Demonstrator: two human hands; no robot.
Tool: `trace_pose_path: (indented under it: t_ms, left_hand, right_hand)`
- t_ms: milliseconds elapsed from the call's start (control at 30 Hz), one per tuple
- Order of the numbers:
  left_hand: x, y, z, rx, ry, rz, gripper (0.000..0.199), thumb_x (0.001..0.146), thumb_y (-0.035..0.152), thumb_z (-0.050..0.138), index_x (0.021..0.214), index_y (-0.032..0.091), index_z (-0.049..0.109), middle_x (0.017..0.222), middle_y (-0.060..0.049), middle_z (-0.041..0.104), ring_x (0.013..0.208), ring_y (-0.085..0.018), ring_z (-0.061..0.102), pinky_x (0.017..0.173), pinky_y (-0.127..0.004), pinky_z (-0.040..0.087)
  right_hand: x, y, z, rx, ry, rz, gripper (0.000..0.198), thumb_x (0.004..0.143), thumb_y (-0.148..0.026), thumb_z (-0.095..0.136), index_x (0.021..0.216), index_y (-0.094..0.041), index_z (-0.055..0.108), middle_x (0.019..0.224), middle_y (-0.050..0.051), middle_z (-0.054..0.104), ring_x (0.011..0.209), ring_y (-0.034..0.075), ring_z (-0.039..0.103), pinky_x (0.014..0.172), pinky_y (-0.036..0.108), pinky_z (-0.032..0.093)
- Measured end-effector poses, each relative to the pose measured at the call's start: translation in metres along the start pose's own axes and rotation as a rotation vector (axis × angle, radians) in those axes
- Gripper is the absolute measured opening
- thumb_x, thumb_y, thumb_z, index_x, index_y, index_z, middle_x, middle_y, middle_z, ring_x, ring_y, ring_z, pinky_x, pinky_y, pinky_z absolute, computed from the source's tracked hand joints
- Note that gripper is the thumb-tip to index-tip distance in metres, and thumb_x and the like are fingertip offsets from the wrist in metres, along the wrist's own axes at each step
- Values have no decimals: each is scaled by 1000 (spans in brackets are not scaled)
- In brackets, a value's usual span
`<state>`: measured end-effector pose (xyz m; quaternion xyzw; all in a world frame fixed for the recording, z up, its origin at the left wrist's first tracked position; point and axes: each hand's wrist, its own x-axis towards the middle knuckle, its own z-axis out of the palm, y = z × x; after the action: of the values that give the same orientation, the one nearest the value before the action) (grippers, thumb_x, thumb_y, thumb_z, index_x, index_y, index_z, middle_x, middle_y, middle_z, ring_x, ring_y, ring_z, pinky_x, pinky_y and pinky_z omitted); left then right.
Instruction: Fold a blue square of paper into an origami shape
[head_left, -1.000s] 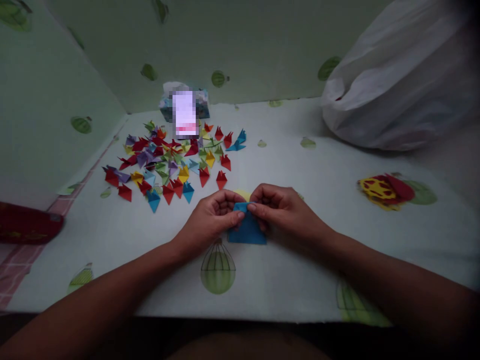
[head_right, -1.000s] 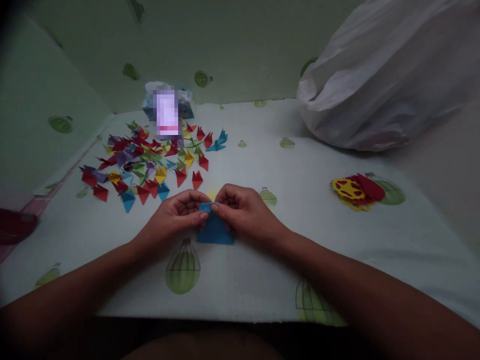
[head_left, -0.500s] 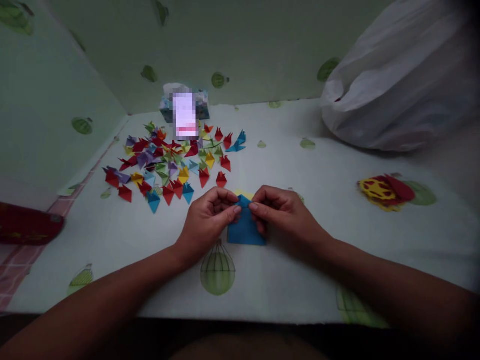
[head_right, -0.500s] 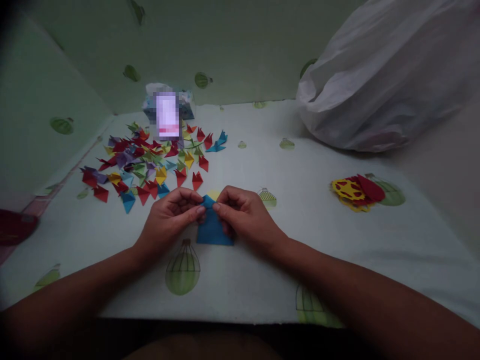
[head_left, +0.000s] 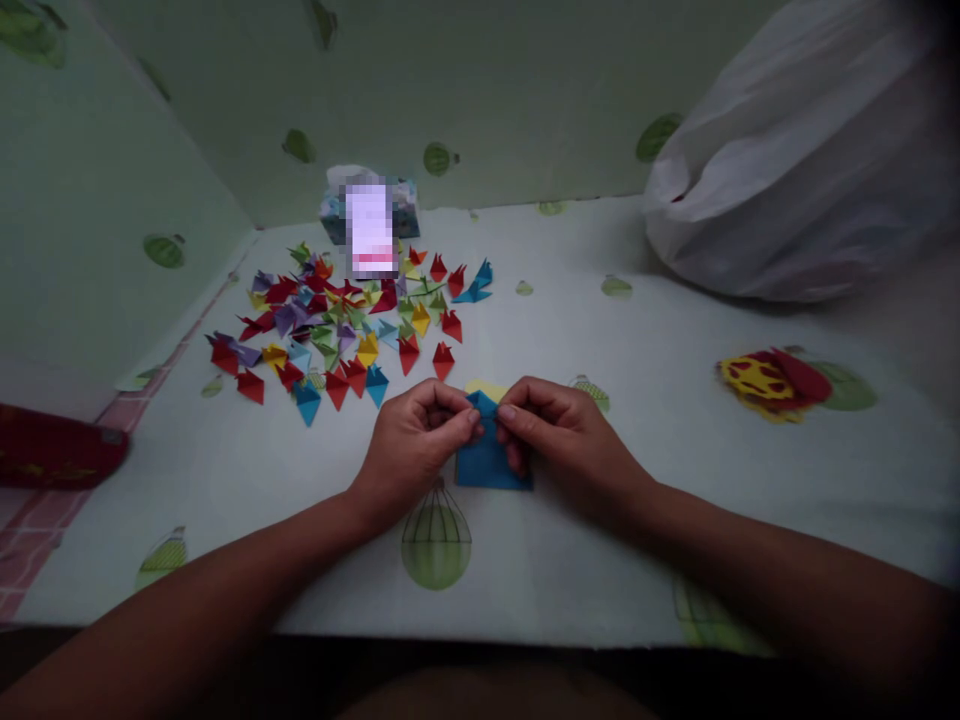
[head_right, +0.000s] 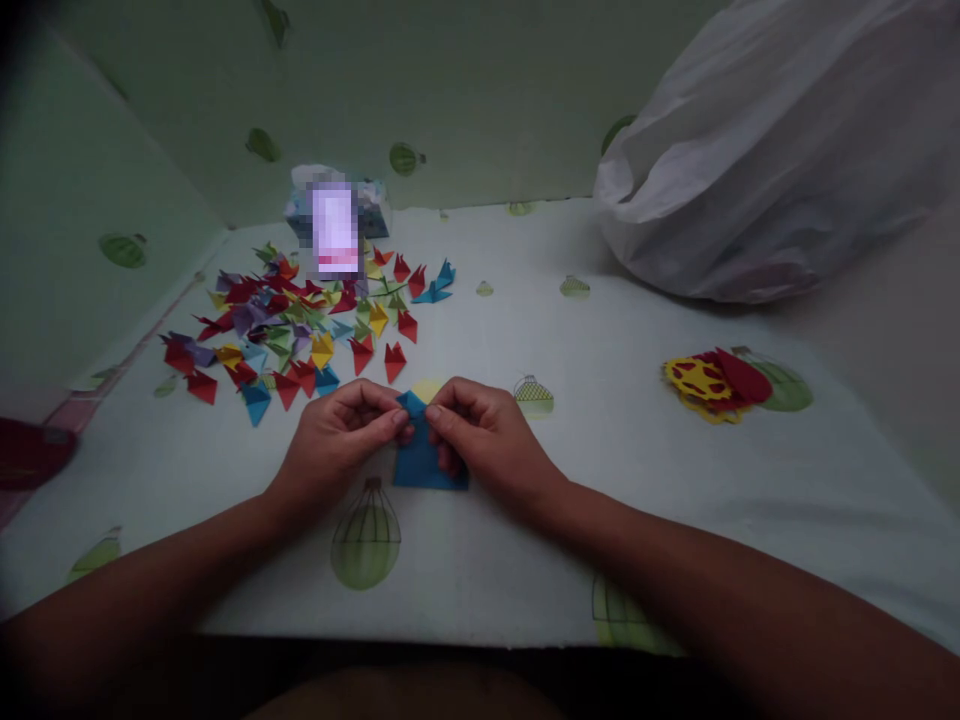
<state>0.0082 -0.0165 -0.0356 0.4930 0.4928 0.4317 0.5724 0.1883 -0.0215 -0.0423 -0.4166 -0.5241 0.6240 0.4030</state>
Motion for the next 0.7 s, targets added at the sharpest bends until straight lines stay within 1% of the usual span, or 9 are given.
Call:
trace_pose_path:
  t_ms: [233, 400, 567, 700]
  left_hand:
    - [1, -1, -1, 37, -5, 67, 15, 71, 21, 77, 71, 15, 63, 69, 1, 68, 63, -11, 66, 63, -22, 54]
    - [2, -3, -2, 77, -16, 126, 14, 71, 21, 74, 69, 15, 62, 74, 0, 67, 65, -11, 64, 62, -23, 54]
    - [2, -5, -3, 137, -56, 164, 11, 73, 20, 71, 70, 16, 61, 75, -1, 66, 68, -11, 62, 63, -23, 52]
    - [1, -5, -2, 163, -83, 167, 10, 74, 20, 70, 70, 16, 61, 74, -2, 66, 68, -12, 62, 63, -23, 51]
  right_hand:
    - [0, 0, -2, -17, -10, 7, 25, 89, -35, 65, 73, -17, 60, 55, -3, 59, 49, 9, 53, 51, 23, 43]
    - [1, -1, -2, -25, -3, 32, 24, 88, -33, 65, 72, -17, 59, 53, -3, 59, 46, 9, 51, 49, 23, 43]
    - [3, -1, -1, -21, -20, 68, 25, 84, -38, 71, 75, -18, 59, 53, -5, 57, 46, 9, 50, 47, 23, 42]
    - [3, -3, 0, -56, -15, 34, 29, 83, -40, 72, 73, -17, 57, 51, -5, 57, 45, 9, 50, 46, 23, 41]
